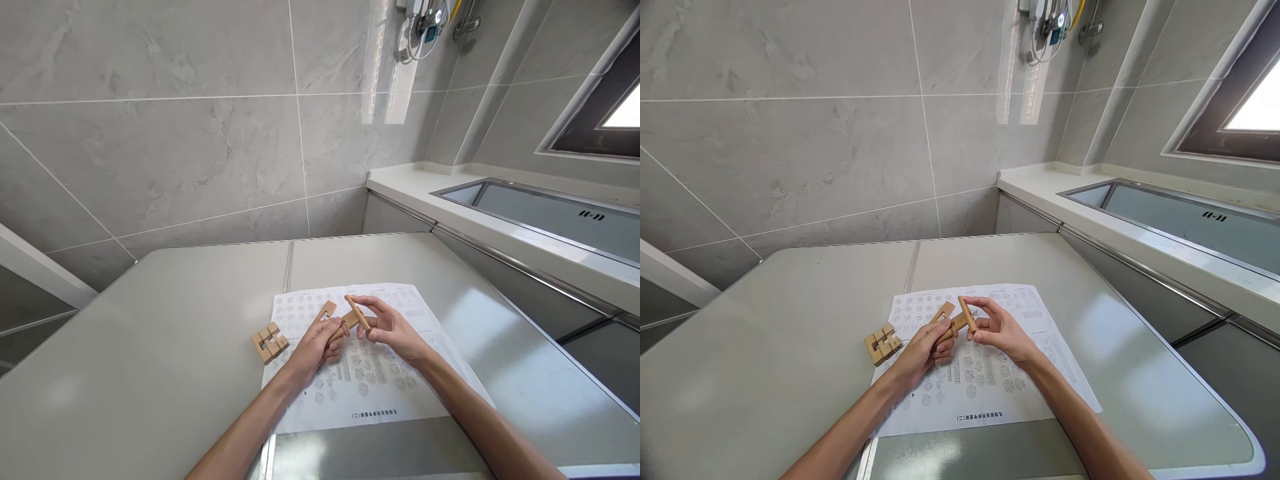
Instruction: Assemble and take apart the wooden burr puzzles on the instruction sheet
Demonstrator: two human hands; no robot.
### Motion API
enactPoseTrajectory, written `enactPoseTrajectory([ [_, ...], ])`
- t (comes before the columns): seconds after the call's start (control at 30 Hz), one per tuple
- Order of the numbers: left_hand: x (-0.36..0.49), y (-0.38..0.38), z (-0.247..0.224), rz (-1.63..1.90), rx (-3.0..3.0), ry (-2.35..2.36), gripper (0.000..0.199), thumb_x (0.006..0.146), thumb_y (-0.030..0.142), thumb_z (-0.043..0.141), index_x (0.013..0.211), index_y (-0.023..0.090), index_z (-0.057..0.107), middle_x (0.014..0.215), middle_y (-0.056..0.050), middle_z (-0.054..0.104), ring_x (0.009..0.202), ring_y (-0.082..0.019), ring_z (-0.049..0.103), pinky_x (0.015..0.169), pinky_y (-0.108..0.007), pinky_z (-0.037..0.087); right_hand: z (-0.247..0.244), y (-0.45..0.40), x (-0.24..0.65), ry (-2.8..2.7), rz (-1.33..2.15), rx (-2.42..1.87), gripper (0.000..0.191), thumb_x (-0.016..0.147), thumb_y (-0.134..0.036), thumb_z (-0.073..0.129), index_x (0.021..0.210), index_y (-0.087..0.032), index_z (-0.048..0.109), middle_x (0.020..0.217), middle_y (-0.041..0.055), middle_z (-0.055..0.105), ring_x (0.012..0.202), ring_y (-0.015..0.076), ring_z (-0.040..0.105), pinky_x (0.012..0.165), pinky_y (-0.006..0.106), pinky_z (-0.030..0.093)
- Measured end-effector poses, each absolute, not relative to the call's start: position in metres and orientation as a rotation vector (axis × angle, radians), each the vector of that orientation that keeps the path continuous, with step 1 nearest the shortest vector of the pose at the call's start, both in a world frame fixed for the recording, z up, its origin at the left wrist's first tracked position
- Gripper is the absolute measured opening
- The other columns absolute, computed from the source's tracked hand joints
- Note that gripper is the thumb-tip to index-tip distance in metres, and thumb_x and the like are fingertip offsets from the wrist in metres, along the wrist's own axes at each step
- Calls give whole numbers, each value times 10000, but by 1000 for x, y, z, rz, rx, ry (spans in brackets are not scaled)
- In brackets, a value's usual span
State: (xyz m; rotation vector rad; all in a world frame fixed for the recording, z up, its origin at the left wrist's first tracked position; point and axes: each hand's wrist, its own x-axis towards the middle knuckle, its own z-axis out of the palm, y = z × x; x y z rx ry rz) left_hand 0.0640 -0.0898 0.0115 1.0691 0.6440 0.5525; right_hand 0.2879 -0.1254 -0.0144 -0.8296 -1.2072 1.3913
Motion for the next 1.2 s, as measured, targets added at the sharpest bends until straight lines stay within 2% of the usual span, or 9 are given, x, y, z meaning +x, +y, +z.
enactPoseTrajectory([
  [0.13, 61, -87, 7, 529, 1077, 635, 475, 966, 660, 678, 874, 206, 575, 588, 123, 245, 508, -88, 124, 496, -254, 117, -12, -127, 288, -1248, 1408, -817, 624, 784, -379, 949, 1353, -384, 694, 1661, 82, 472, 843, 209, 725, 756, 393, 547],
  [0.33, 60, -86, 3, 522, 1095, 617, 473, 968, 657, 678, 881, 203, 578, 584, 129, 236, 500, -82, 126, 483, -240, 130, -13, -127, 288, -1275, 1412, -854, 592, 808, -346, 934, 1340, -384, 678, 1683, 82, 445, 823, 193, 744, 622, 318, 516],
  [0.5, 61, -86, 6, 486, 1097, 603, 480, 974, 618, 694, 799, 210, 511, 587, 124, 251, 501, -77, 135, 480, -244, 142, -20, -128, 281, -1303, 1459, -890, 719, 729, -281, 996, 1364, -325, 660, 1326, 85, 705, 653, 140, 710, 550, 274, 498],
  [0.57, 62, -87, 6, 489, 1092, 598, 495, 975, 616, 692, 776, 219, 474, 589, 121, 258, 504, -78, 141, 483, -244, 149, -20, -127, 279, -1307, 1453, -884, 720, 743, -284, 991, 1374, -328, 646, 1333, 73, 684, 702, 137, 712, 613, 287, 536],
  [0.7, 65, -87, 5, 500, 1088, 608, 480, 980, 617, 687, 795, 217, 495, 594, 114, 275, 509, -83, 154, 486, -243, 149, -16, -127, 280, -1312, 1456, -849, 702, 769, -309, 975, 1375, -344, 622, 1415, 63, 618, 895, 175, 706, 843, 368, 584],
  [0.77, 66, -88, 4, 505, 1087, 621, 479, 986, 618, 679, 792, 214, 509, 592, 111, 281, 510, -85, 156, 486, -244, 149, -13, -127, 280, -1311, 1475, -833, 680, 791, -334, 957, 1378, -335, 615, 1375, 65, 630, 932, 193, 696, 871, 387, 581],
  [0.93, 67, -91, 4, 524, 1080, 636, 455, 987, 618, 664, 842, 190, 613, 576, 104, 289, 517, -95, 174, 491, -243, 174, -10, -126, 279, -1305, 1507, -807, 662, 802, -396, 940, 1374, -325, 614, 1247, 53, 666, 875, 191, 684, 763, 349, 565],
  [1.1, 68, -93, 6, 532, 1081, 640, 474, 986, 622, 653, 836, 172, 667, 559, 93, 307, 514, -94, 186, 494, -241, 176, -9, -126, 278, -1310, 1524, -809, 673, 797, -462, 929, 1379, -313, 627, 1110, 54, 702, 859, 221, 696, 595, 282, 476],
  [1.2, 68, -94, 7, 576, 1091, 666, 472, 987, 615, 650, 813, 176, 662, 557, 89, 319, 506, -94, 195, 494, -244, 187, -9, -126, 277, -1303, 1495, -834, 676, 802, -477, 921, 1394, -328, 630, 1273, 89, 694, 884, 233, 703, 593, 290, 483],
])
